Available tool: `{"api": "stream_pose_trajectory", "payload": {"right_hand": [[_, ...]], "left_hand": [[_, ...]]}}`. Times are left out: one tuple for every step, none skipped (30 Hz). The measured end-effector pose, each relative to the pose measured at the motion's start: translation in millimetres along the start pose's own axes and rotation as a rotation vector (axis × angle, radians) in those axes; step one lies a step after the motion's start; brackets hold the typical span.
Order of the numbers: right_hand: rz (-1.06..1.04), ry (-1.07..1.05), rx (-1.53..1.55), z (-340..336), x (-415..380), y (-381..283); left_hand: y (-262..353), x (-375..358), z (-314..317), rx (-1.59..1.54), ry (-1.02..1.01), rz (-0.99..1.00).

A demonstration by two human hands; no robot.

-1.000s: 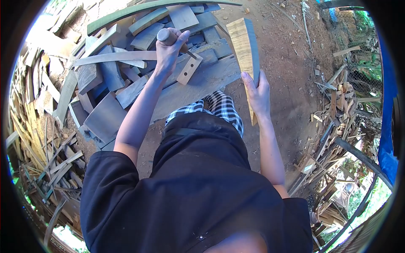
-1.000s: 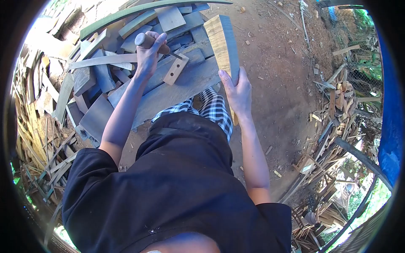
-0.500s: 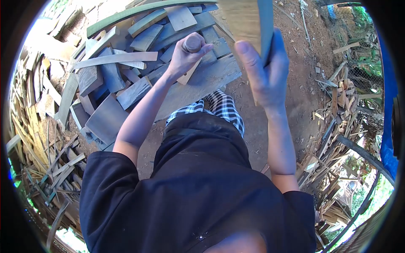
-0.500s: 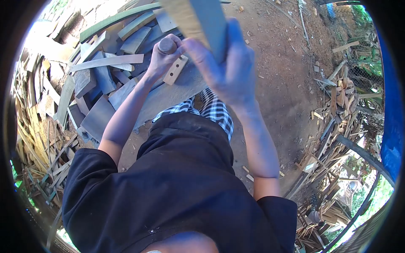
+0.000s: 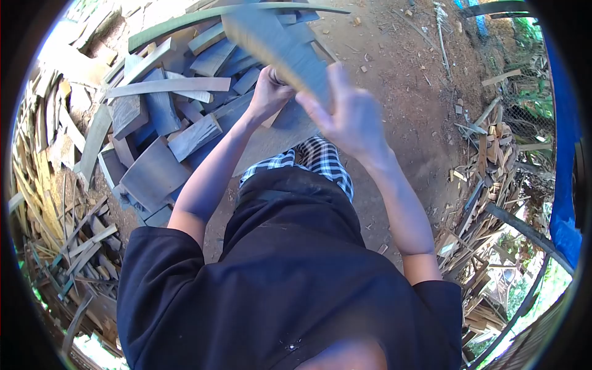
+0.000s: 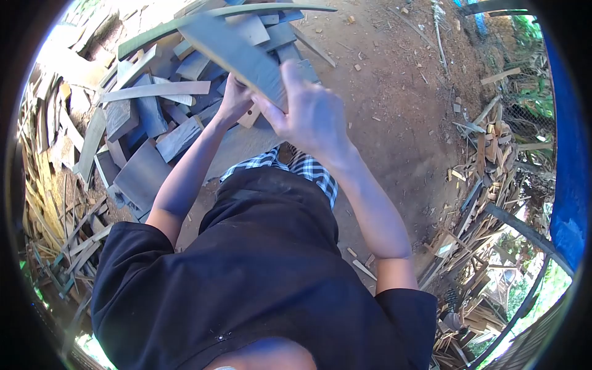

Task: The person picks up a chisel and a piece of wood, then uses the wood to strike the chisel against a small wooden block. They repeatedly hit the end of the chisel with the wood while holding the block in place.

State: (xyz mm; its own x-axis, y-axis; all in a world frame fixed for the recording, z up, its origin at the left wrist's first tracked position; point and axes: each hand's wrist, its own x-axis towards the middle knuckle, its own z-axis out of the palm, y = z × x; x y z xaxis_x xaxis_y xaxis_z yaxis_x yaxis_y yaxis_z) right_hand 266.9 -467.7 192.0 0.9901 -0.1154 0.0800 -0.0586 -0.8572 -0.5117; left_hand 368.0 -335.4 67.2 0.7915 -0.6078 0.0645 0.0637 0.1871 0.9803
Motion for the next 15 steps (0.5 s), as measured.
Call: {"api": "stream_pose_trajectory", "payload": {"right_hand": [[0.002,0.011,-0.005,1.1,-0.8,4.0],[0.007,-0.015,0.003,1.8,-1.0,6.6],[0.005,-0.046,0.012,0.6,1.7,6.7],[-0.022,-0.003,0.055,-1.8,0.2,5.0],[-0.020,-0.018,0.059,-4.2,-2.4,0.0],[-0.048,0.105,0.205,-8.0,-4.0,-9.2],[-0.071,0.231,0.351,-8.5,-6.0,-15.7],[-0.083,0.274,0.367,-4.5,-7.3,-16.2],[-0.085,0.280,0.366,1.8,-8.4,-10.1],[-0.034,0.136,0.178,9.9,-7.8,0.3],[0.022,-0.005,-0.009,15.1,-8.4,7.1],[0.020,0.042,0.016,16.7,-8.0,8.0],[0.011,0.047,0.017,15.6,-4.7,9.4],[0.025,0.032,0.058,15.1,-6.7,10.5],[0.042,0.018,0.097,14.5,-9.5,12.0]], "left_hand": [[0.2,0.2,1.4,0.000,-0.009,0.008],[0.3,0.3,2.9,0.026,0.008,0.009],[0.4,1.6,3.4,0.051,0.036,0.010],[-0.1,-0.5,3.5,0.050,0.041,0.000],[-0.8,-0.3,3.2,0.035,0.040,0.022],[-0.8,1.8,2.0,0.023,0.040,0.046],[-1.4,1.6,0.1,0.012,0.037,0.070],[-3.6,1.5,-2.2,0.071,0.029,0.078],[-3.8,0.3,-3.7,0.073,0.025,0.082],[-3.5,0.0,-5.1,0.067,-0.008,0.020],[-4.4,0.4,-5.6,0.064,-0.045,-0.043],[-6.8,1.6,-5.3,0.020,-0.043,-0.045],[-9.4,5.1,-7.4,0.026,-0.039,-0.036],[-13.3,3.4,-8.6,0.033,-0.021,0.001],[-12.2,1.7,-6.9,0.039,-0.005,0.039]]}}
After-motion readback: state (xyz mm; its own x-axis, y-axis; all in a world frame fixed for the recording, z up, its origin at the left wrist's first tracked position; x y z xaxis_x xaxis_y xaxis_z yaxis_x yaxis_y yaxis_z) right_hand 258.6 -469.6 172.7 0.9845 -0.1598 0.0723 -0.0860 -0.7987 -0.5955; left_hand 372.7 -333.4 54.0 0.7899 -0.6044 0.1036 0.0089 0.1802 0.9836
